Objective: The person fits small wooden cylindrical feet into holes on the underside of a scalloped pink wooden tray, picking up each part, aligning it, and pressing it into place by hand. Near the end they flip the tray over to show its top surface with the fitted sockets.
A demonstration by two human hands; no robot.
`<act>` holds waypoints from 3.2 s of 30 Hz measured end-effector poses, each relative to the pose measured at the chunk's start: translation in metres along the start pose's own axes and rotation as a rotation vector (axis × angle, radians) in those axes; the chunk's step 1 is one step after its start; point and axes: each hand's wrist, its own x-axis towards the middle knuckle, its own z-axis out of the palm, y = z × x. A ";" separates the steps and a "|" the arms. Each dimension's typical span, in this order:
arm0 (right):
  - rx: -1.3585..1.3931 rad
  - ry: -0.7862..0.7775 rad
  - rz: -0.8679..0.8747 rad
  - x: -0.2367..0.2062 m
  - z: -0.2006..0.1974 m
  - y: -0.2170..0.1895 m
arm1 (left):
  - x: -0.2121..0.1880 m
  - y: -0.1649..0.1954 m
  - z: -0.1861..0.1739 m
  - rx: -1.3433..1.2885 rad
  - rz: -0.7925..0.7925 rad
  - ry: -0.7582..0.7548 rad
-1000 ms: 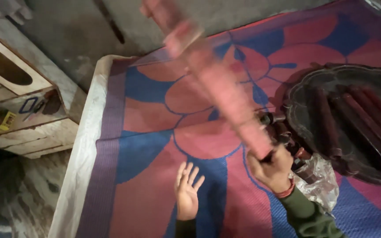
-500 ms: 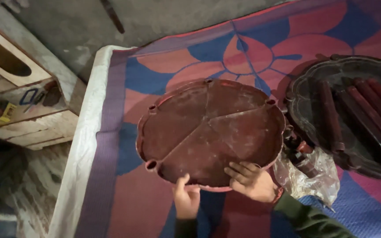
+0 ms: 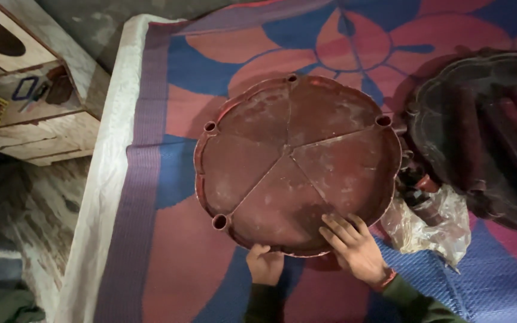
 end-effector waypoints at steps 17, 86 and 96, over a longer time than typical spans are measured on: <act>-0.007 0.164 0.319 -0.025 0.001 -0.007 | 0.001 0.000 -0.022 -0.030 0.022 -0.008; 1.581 0.768 0.793 0.140 -0.075 0.043 | 0.006 0.017 -0.008 0.017 0.041 -0.446; 2.087 0.639 1.217 0.100 -0.007 0.035 | -0.022 0.085 -0.004 0.262 0.481 -0.244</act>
